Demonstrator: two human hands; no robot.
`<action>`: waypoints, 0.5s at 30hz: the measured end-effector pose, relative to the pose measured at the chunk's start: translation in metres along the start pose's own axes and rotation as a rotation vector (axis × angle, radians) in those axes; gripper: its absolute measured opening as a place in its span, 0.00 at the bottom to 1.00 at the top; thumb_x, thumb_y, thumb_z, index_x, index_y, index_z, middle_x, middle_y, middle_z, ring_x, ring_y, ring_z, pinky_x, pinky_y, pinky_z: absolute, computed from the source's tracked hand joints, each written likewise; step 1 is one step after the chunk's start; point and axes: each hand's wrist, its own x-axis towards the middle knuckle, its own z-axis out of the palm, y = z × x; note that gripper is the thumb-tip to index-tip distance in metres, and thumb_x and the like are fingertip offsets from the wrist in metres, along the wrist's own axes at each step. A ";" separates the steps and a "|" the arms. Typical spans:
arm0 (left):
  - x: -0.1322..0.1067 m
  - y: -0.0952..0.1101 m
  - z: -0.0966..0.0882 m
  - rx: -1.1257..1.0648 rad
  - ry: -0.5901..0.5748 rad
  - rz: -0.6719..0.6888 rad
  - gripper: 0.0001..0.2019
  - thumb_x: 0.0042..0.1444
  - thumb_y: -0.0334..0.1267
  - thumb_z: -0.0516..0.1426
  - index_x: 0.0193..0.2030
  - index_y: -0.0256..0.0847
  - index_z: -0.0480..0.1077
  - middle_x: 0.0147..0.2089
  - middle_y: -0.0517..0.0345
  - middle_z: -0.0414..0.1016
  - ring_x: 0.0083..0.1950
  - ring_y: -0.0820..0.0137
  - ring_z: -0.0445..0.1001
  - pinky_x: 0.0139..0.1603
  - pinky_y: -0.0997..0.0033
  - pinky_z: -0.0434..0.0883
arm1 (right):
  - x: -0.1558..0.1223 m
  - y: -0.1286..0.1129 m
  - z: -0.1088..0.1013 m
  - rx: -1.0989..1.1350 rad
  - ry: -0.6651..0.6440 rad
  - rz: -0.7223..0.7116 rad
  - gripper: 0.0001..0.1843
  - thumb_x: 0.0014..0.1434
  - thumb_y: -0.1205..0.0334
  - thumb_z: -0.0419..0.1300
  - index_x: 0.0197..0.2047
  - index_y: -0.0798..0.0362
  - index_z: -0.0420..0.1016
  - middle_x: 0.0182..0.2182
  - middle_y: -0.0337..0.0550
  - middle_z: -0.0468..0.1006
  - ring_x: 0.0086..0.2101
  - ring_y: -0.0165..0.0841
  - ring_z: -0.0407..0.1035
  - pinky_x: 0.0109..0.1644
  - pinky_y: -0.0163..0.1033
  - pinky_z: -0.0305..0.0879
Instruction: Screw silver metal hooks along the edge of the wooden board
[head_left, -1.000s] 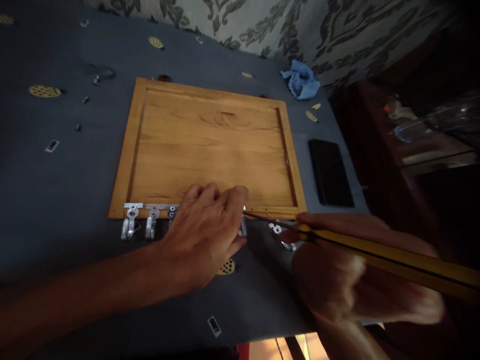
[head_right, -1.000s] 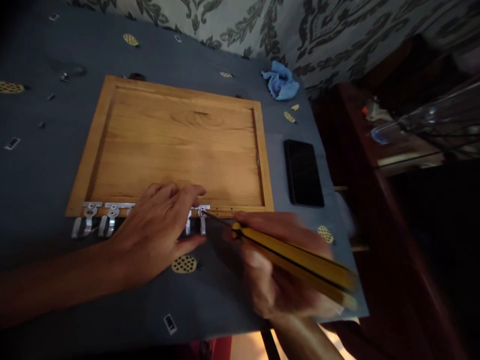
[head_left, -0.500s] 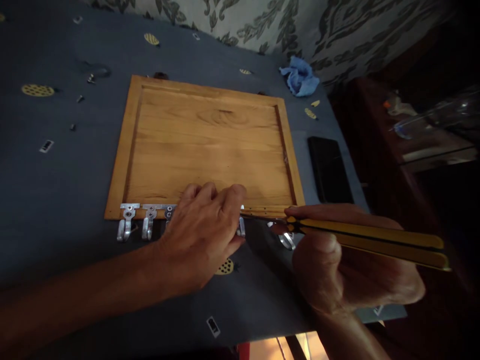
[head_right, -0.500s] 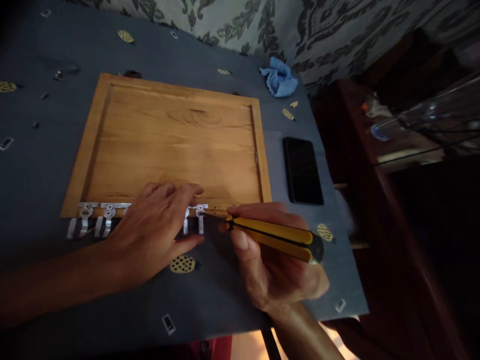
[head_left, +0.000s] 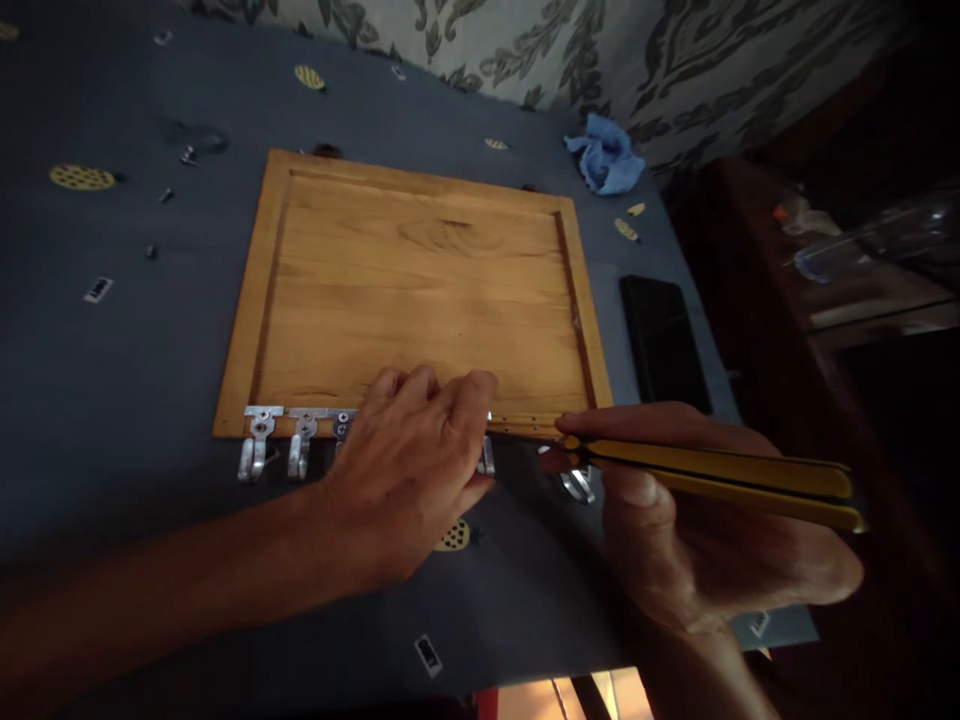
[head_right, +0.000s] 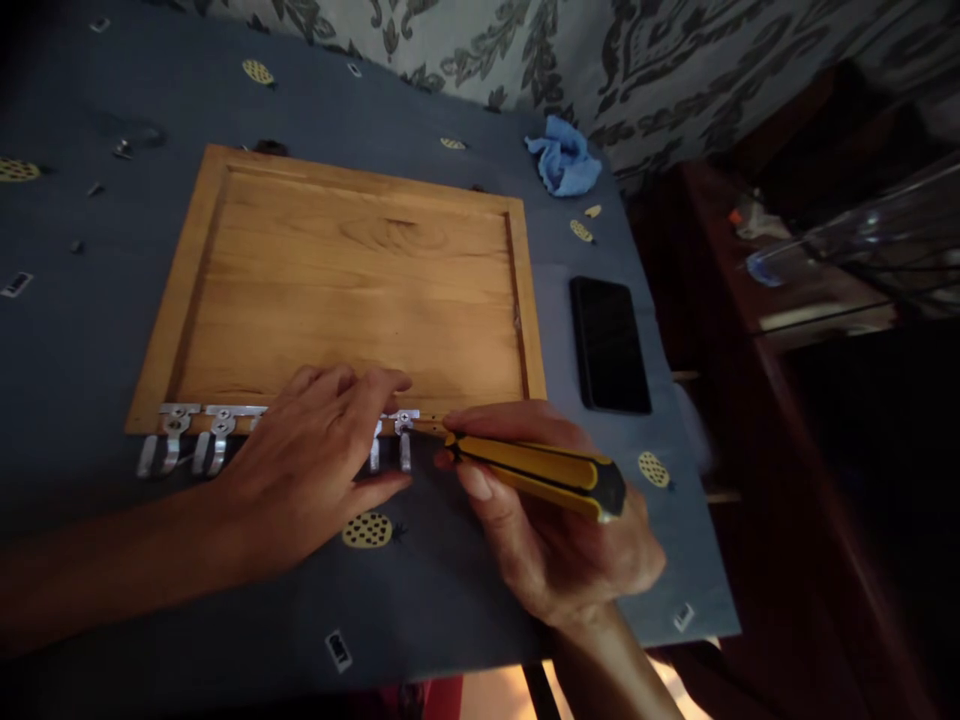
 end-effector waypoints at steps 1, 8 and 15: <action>0.000 0.000 0.000 -0.001 -0.005 -0.003 0.22 0.54 0.39 0.65 0.50 0.39 0.60 0.47 0.54 0.75 0.48 0.57 0.71 0.48 0.55 0.66 | 0.000 0.000 -0.001 -0.002 0.003 0.008 0.07 0.60 0.65 0.63 0.42 0.47 0.79 0.35 0.40 0.81 0.26 0.31 0.75 0.24 0.38 0.72; -0.001 0.001 -0.001 -0.014 -0.024 -0.007 0.20 0.55 0.38 0.65 0.49 0.39 0.61 0.49 0.52 0.75 0.50 0.56 0.71 0.50 0.54 0.66 | 0.006 0.001 -0.010 -0.005 -0.139 0.087 0.09 0.60 0.59 0.63 0.44 0.46 0.79 0.37 0.41 0.82 0.29 0.34 0.78 0.28 0.39 0.77; 0.000 0.000 -0.003 -0.017 -0.045 -0.011 0.19 0.55 0.38 0.64 0.48 0.40 0.61 0.48 0.52 0.75 0.49 0.56 0.71 0.50 0.54 0.66 | 0.020 -0.007 -0.019 -0.020 -0.277 0.015 0.11 0.61 0.62 0.62 0.47 0.43 0.78 0.39 0.38 0.83 0.33 0.35 0.79 0.36 0.41 0.79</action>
